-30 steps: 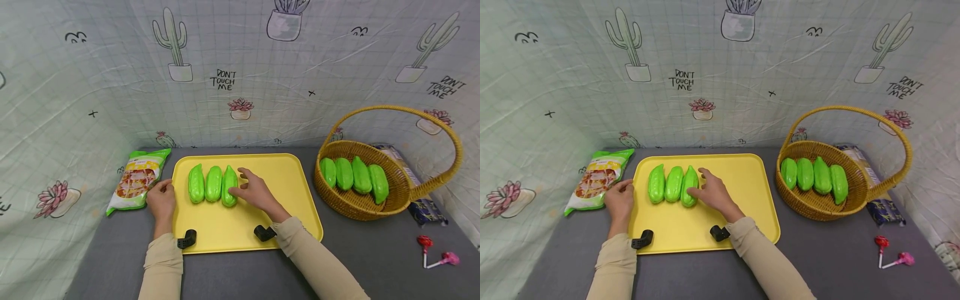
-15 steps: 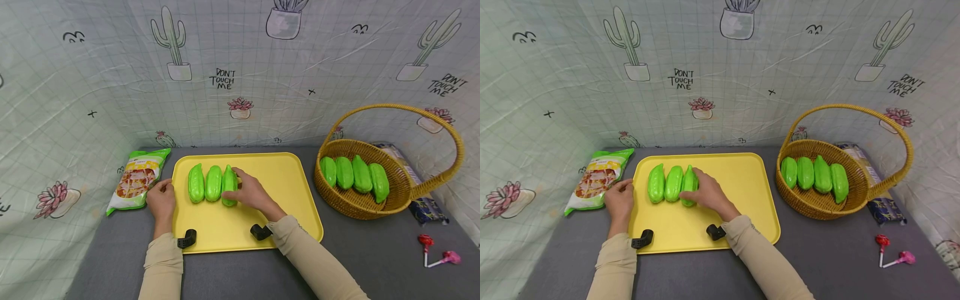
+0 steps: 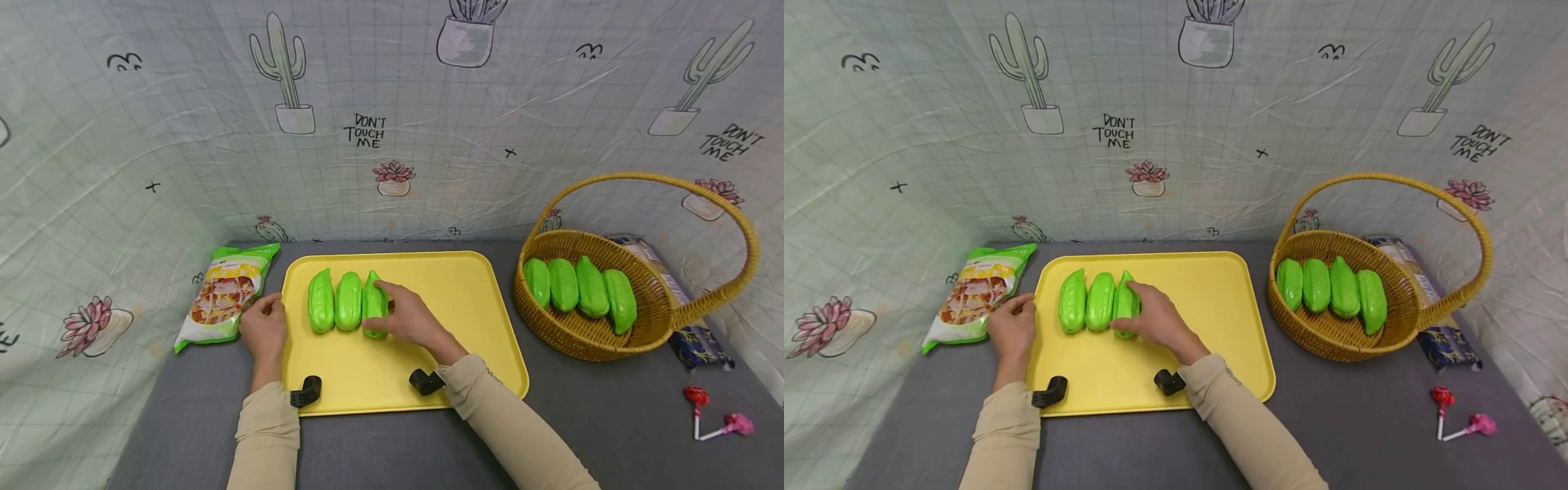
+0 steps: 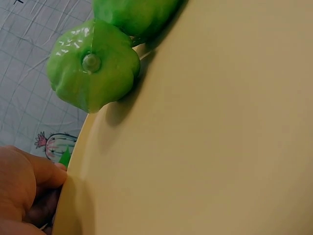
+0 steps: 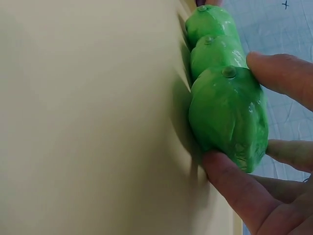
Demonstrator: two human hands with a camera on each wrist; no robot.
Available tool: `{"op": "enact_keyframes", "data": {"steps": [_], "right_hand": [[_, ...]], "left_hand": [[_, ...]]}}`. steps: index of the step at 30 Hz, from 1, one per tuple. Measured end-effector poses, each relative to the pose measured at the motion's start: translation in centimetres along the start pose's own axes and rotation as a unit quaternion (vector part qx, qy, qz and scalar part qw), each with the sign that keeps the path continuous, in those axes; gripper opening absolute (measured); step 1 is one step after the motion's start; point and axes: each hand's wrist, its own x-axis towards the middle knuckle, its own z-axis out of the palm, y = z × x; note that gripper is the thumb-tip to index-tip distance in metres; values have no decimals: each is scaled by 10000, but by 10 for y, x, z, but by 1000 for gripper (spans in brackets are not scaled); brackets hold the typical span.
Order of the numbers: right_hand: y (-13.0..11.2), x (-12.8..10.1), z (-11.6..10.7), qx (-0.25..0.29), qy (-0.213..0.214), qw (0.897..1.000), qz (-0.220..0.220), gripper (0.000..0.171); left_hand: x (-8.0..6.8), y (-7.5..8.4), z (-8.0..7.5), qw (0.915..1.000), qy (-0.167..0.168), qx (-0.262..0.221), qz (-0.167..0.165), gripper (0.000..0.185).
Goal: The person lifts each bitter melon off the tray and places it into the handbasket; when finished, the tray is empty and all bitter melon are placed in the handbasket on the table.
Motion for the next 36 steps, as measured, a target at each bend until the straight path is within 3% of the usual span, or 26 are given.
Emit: {"op": "enact_keyframes", "data": {"steps": [36], "right_hand": [[3,-9,-8,177,259,9995,68,84]], "left_hand": [[-2,2,-1,10000,29,18,-25,29]]}}
